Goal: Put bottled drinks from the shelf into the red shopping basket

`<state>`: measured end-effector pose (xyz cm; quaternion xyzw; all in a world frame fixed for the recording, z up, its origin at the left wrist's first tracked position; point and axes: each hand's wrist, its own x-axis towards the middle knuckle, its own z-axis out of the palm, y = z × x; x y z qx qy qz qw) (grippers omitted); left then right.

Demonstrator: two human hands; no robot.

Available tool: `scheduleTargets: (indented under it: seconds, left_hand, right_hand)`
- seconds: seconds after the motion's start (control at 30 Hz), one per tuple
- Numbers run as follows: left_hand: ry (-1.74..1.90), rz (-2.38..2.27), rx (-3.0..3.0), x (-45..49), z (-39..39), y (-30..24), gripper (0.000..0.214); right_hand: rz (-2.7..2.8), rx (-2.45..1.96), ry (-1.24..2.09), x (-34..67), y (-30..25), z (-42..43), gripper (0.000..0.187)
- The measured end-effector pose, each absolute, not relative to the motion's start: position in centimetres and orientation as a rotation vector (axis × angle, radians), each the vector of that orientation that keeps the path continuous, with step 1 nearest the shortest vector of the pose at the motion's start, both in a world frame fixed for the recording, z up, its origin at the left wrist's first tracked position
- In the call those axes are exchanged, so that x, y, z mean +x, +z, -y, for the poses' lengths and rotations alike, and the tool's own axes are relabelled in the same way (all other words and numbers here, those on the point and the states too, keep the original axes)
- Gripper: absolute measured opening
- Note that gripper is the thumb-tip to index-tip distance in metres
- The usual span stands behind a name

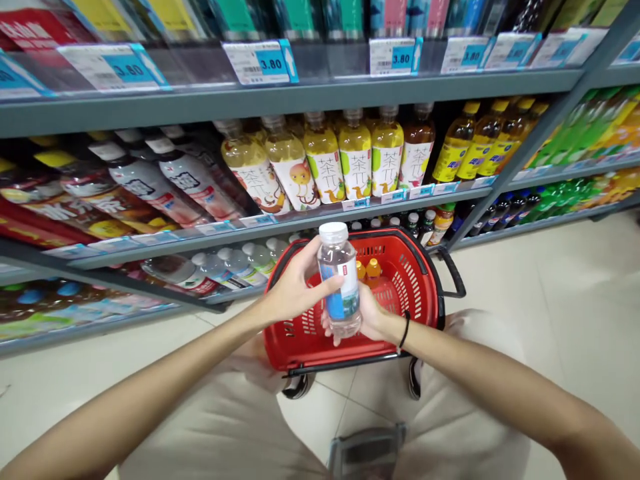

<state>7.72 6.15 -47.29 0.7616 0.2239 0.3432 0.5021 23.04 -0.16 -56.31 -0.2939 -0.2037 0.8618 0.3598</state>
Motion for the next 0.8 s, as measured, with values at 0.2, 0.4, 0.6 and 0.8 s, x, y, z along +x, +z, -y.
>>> scheduleTargets:
  seconds: [0.2,0.4,0.6,0.8]
  left_hand:
    - [0.717,-0.442,1.801,7.7,-4.8,-46.4,0.070]
    - [0.618,-0.475,1.867,7.9,-3.6,-46.2,0.057]
    - [0.643,-0.509,1.865,7.8,-3.6,-47.0,0.063]
    - [0.695,-0.537,1.881,7.9,-3.7,-47.5,0.058]
  right_hand:
    - [0.832,-0.372,2.686,24.3,-58.9,0.5,0.100]
    - [0.942,-0.275,2.798,24.3,-60.6,1.2,0.089]
    - [0.907,-0.274,2.819,24.4,-61.7,1.5,0.083]
    - [0.910,-0.098,2.938,23.7,-62.7,1.1,0.089]
